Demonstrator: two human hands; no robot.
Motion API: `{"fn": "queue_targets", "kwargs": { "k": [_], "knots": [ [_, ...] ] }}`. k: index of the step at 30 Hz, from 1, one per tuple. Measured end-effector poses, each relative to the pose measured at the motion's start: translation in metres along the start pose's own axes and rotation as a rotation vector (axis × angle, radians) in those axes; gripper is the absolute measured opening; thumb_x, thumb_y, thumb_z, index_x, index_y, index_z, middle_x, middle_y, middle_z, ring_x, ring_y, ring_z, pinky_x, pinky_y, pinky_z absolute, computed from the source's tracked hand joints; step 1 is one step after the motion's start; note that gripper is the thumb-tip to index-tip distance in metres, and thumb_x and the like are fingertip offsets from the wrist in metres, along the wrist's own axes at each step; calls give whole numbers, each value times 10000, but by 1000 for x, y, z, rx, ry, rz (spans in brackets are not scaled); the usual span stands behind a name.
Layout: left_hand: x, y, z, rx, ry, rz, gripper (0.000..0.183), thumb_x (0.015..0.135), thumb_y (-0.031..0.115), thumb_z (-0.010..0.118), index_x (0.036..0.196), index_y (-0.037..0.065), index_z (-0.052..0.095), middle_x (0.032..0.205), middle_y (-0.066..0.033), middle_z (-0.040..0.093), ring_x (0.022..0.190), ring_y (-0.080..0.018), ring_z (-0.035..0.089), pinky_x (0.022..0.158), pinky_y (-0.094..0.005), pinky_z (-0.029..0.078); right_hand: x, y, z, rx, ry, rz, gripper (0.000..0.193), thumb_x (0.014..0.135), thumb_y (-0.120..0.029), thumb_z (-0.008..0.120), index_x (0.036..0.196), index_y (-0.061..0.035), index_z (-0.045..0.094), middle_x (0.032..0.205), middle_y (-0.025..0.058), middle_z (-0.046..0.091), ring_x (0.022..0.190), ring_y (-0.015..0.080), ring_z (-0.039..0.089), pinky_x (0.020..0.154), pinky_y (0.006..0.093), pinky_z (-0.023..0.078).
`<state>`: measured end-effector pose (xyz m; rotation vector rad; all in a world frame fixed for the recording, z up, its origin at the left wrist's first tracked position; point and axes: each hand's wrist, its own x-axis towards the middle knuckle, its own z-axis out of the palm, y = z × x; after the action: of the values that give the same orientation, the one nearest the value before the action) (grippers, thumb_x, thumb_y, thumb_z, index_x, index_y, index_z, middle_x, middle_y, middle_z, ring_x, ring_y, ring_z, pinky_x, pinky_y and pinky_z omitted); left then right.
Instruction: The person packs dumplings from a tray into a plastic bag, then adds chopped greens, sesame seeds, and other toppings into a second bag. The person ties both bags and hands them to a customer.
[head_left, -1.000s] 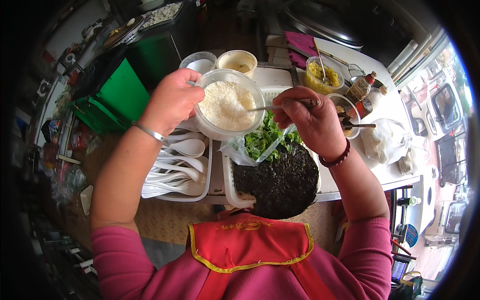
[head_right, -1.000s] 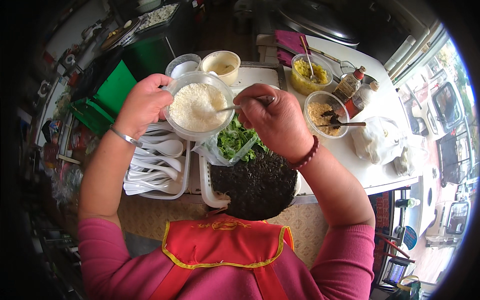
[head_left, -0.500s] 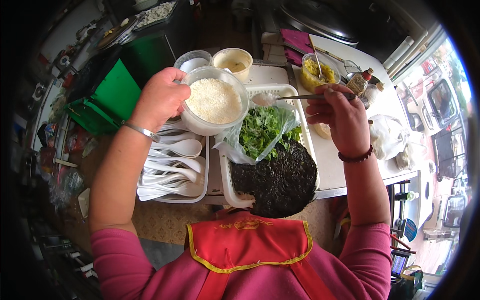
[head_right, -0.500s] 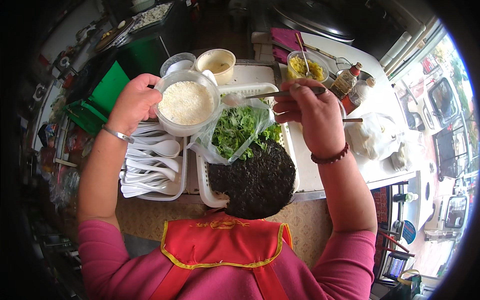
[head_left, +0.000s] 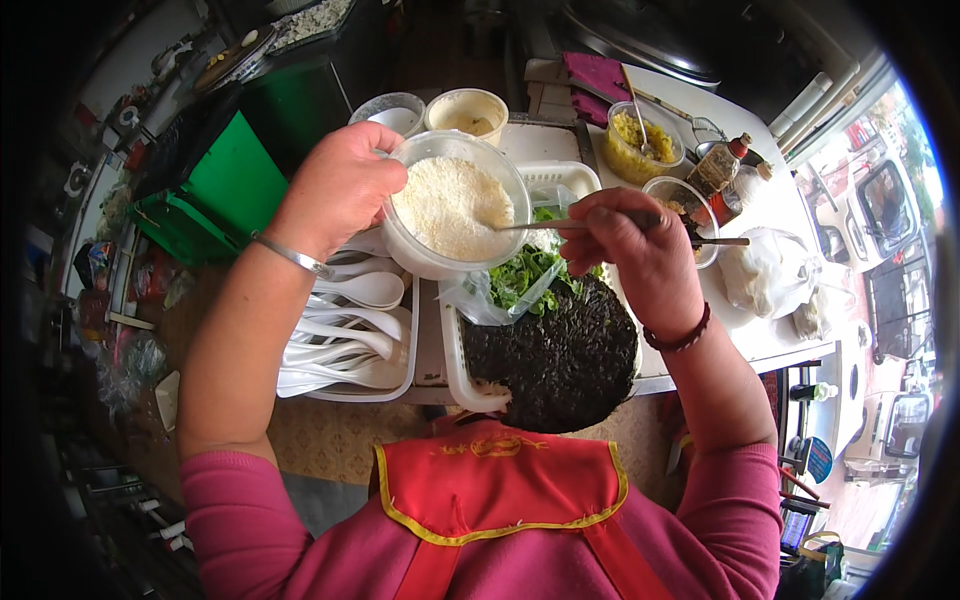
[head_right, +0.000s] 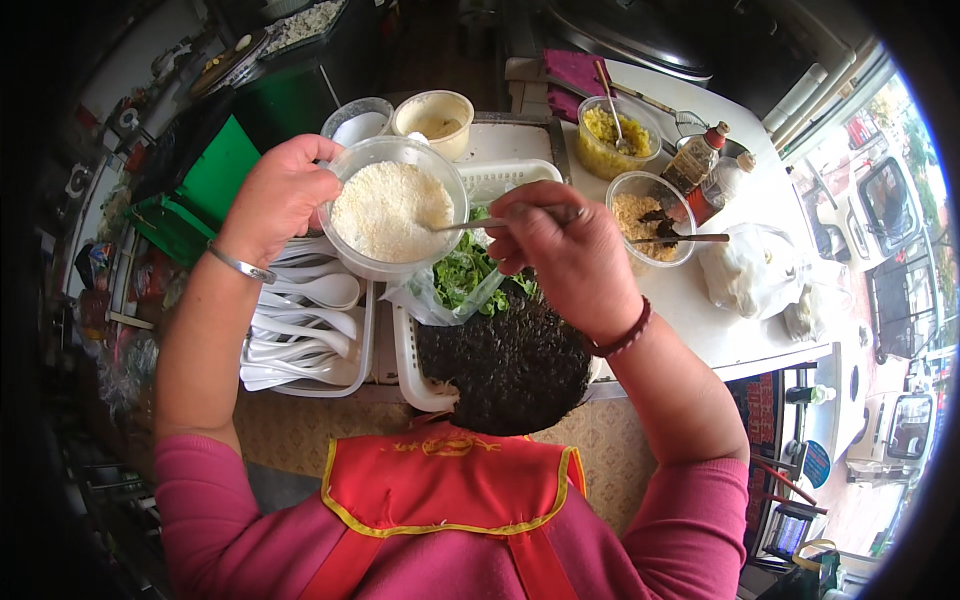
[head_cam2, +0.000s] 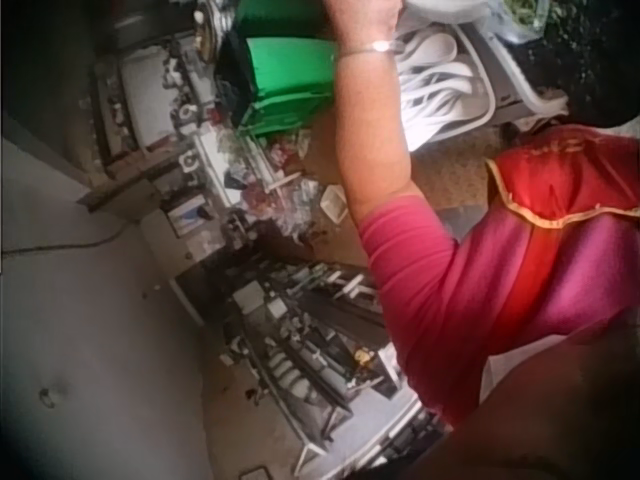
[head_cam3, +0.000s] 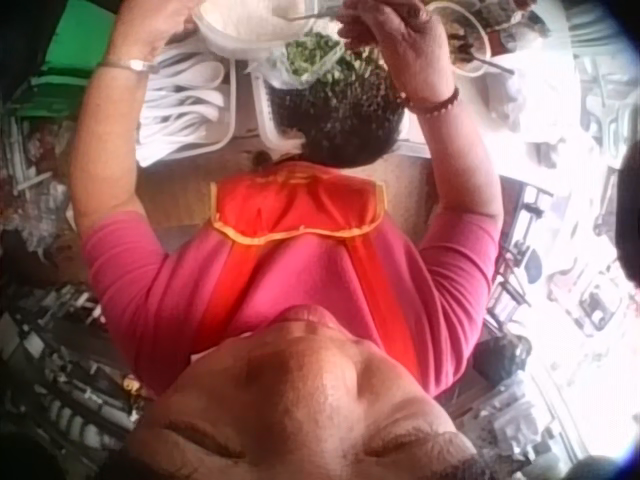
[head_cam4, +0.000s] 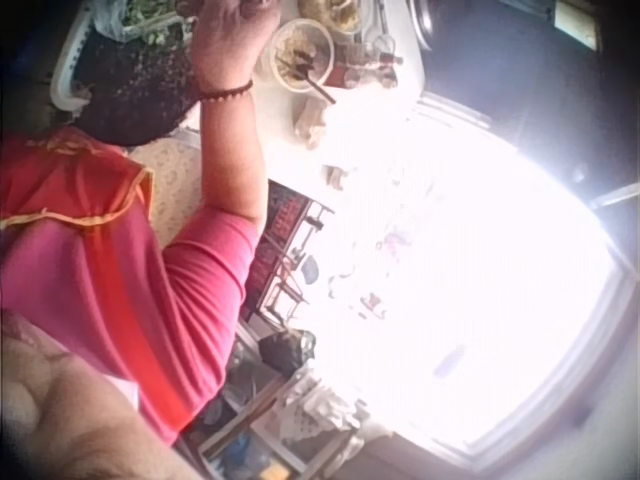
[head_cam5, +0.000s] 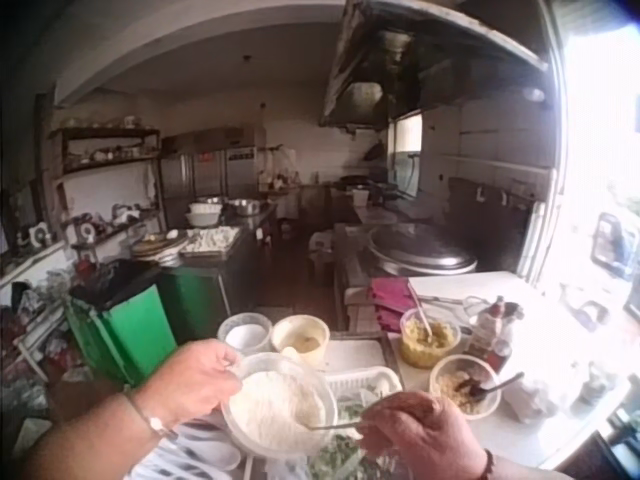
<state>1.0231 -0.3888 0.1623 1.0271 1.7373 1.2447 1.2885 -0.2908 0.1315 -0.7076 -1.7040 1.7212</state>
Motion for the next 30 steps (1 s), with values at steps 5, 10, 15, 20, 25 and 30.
{"fn": "queue_targets", "kwargs": {
  "k": [5, 10, 15, 20, 25, 30],
  "knots": [
    [3, -4, -3, 16, -10, -40, 273, 783, 21, 566, 1050, -29, 593, 704, -23, 576, 511, -58, 483, 415, -204, 327, 3, 4, -14, 456, 128, 298, 276, 977, -179, 476, 1097, 47, 581, 935, 186, 695, 747, 258, 699, 647, 363, 603],
    [7, -8, -10, 18, 69, -22, 256, 777, -8, 565, 1027, -55, 591, 697, -48, 575, 525, -78, 488, 442, -226, 362, -3, -14, -29, 369, 228, 160, 248, 975, -175, 486, 1098, 11, 594, 914, 175, 696, 751, 247, 700, 626, 351, 597],
    [10, -12, -18, 81, 137, 6, 261, 773, -6, 571, 1029, -57, 590, 721, -48, 583, 554, -80, 498, 470, -234, 381, -12, -12, -35, -276, 128, -68, 167, 933, -57, 534, 1044, 14, 636, 897, 120, 690, 737, 200, 683, 642, 337, 578],
    [10, -15, -35, 55, 187, 10, 272, 783, 37, 580, 1047, -23, 600, 748, -31, 603, 555, -62, 492, 457, -216, 364, -2, -24, -29, -811, -79, -646, 165, 868, 20, 606, 1015, -20, 671, 862, 89, 685, 736, 163, 679, 630, 271, 535],
    [-3, -22, -70, -9, 265, 53, 280, 827, 85, 562, 1093, 19, 620, 772, 20, 607, 540, -16, 451, 425, -172, 302, 78, -9, -14, -280, 130, -310, 219, 981, -139, 551, 1121, 8, 635, 957, 87, 698, 813, 126, 673, 648, 256, 554],
    [-19, -36, -99, -63, 383, 89, 311, 838, 78, 551, 1135, 9, 610, 805, 29, 610, 534, -2, 433, 425, -161, 301, 211, 84, 0, -381, 278, -56, 189, 926, -243, 582, 975, -88, 679, 692, 67, 674, 536, 113, 625, 490, 263, 496]
  ]
}}
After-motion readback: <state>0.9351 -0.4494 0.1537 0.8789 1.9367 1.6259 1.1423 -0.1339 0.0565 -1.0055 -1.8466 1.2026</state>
